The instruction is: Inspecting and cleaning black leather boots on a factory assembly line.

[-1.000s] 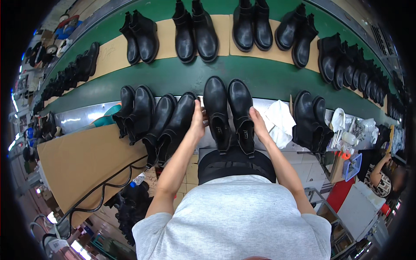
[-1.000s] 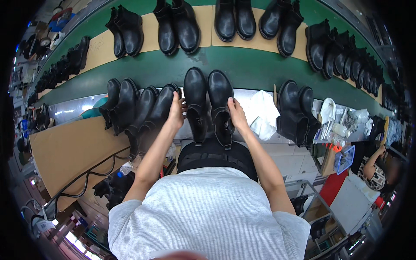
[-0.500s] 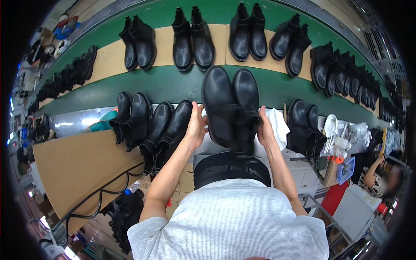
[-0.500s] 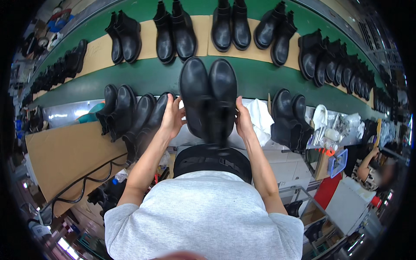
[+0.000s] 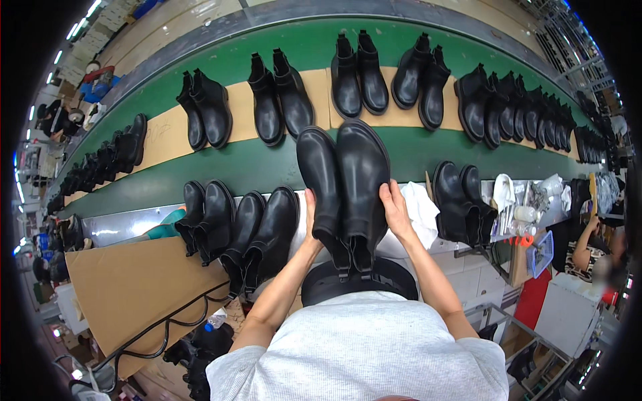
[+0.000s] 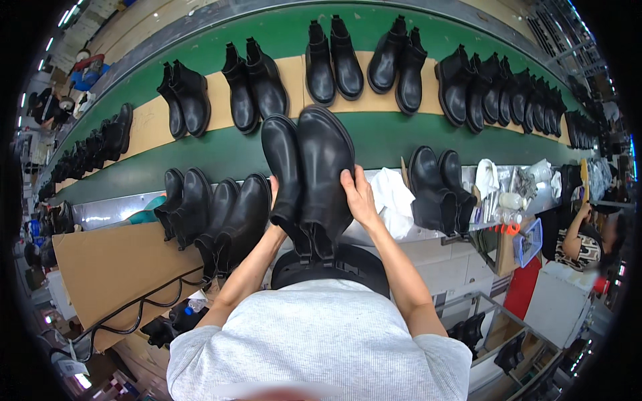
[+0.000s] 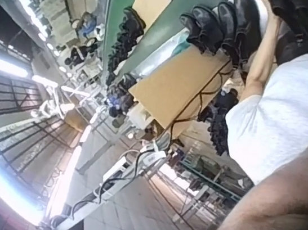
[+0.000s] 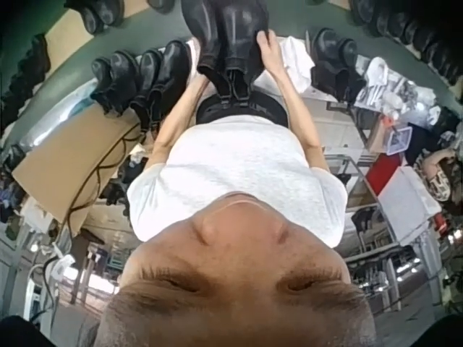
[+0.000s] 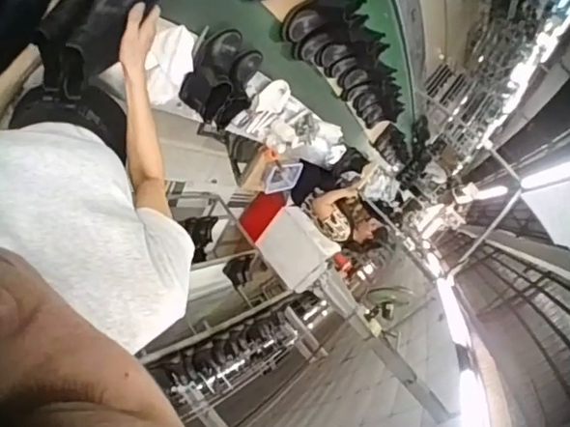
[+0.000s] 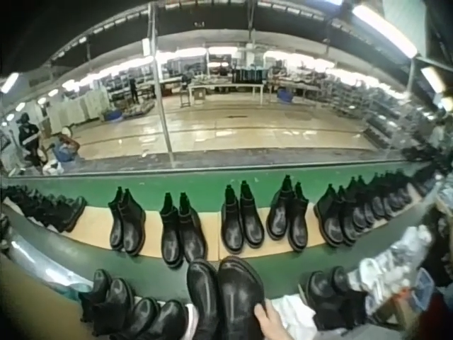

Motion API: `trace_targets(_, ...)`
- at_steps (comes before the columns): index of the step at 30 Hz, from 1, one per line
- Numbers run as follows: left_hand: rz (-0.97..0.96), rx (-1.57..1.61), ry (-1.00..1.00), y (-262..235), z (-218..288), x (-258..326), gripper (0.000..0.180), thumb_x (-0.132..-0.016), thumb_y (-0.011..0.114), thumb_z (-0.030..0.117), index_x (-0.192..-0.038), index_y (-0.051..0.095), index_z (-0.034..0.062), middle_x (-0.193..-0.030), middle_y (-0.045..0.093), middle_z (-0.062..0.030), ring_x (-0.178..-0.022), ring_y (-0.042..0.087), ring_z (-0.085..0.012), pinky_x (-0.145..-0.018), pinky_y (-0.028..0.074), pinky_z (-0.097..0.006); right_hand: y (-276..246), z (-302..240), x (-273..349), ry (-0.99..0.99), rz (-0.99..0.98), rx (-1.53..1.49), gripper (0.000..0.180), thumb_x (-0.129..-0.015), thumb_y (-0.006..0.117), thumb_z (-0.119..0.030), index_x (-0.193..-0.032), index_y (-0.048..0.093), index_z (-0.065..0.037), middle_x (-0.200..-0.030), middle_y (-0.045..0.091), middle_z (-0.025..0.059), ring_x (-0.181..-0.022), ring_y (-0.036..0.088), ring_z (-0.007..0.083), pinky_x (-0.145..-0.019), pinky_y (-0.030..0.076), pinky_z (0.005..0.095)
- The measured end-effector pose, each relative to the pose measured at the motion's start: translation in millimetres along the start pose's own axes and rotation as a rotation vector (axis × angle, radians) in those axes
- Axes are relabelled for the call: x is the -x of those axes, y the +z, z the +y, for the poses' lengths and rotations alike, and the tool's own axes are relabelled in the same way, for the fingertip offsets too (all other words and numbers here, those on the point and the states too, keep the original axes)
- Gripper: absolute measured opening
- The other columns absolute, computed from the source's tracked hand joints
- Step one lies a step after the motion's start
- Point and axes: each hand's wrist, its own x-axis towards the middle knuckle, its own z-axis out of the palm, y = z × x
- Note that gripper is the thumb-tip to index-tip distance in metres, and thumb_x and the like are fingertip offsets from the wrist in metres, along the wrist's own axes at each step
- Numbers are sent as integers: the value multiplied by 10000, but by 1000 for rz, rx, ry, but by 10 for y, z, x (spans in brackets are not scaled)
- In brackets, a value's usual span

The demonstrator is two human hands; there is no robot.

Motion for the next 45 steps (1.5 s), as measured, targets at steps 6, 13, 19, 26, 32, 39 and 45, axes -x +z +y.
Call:
trace_targets(6, -108, 120, -212, 217, 456, 323, 508, -896, 451, 480, -1093, 559, 25, -897, 610, -113, -841, 592, -244, -745, 490, -326, -290, 681, 149, 58, -14, -225, 654, -925, 417, -519, -1218, 476, 63, -1167, 568, 170, -1074, 539, 235, -913, 394, 297)
trace_targets(13, -90, -316, -18, 401, 301, 628, 419, -912, 497, 170, -1295, 446, 9, -1214, 539, -112, -1110, 509, -160, -937, 403, -297, -384, 1180, 221, -318, -90, 131, 594, -923, 421, -524, -1113, 544, 25, -1074, 599, 134, -940, 575, 197, -773, 458, 309)
trace_targets(19, -59, -397, 4, 164, 414, 414, 584, -929, 492, 349, -1357, 342, -19, -1356, 420, -109, -1263, 376, -183, -1043, 292, -303, -567, 1184, -163, -665, -121, 373, 565, -922, 424, -527, -1037, 593, -1, -1008, 622, 108, -844, 601, 169, -674, 503, 318)
trace_targets(26, -241, -1033, 165, 332, 934, 392, 663, -966, 386, 428, -1418, 218, -28, -1473, 266, -118, -1367, 220, -199, -1108, 145, -296, -464, -37, -295, -208, 225, 386, 564, -882, 512, -490, -957, 516, 69, -710, 548, 199, -651, 477, 313, -684, 422, 374)
trace_targets(32, -182, -787, 35, 565, 971, 344, 648, -916, 527, 364, -1392, 300, -12, -1379, 412, -123, -1277, 379, -201, -1067, 272, -315, -570, 113, -349, 274, -105, -131, 465, -911, 501, -425, -1036, 603, 11, -844, 655, 146, -807, 626, 217, -687, 466, 357)
trace_targets(39, 259, -3, -182, 813, 637, 147, 417, -817, 646, 456, -1011, 619, 88, -978, 654, -52, -946, 613, -225, -841, 494, -386, -194, -289, -358, 392, -223, -1008, 406, -932, 496, -388, -1196, 532, -81, -1156, 600, 63, -1059, 577, 184, -906, 459, 350)
trace_targets(45, 332, 21, -222, 623, 558, -23, 327, -810, 642, 501, -877, 577, 187, -849, 605, 31, -751, 533, -113, -621, 414, -262, -158, -248, -411, 547, -137, -972, 297, -848, 626, -435, -927, 612, -148, -850, 642, 3, -768, 615, 120, -712, 497, 270)
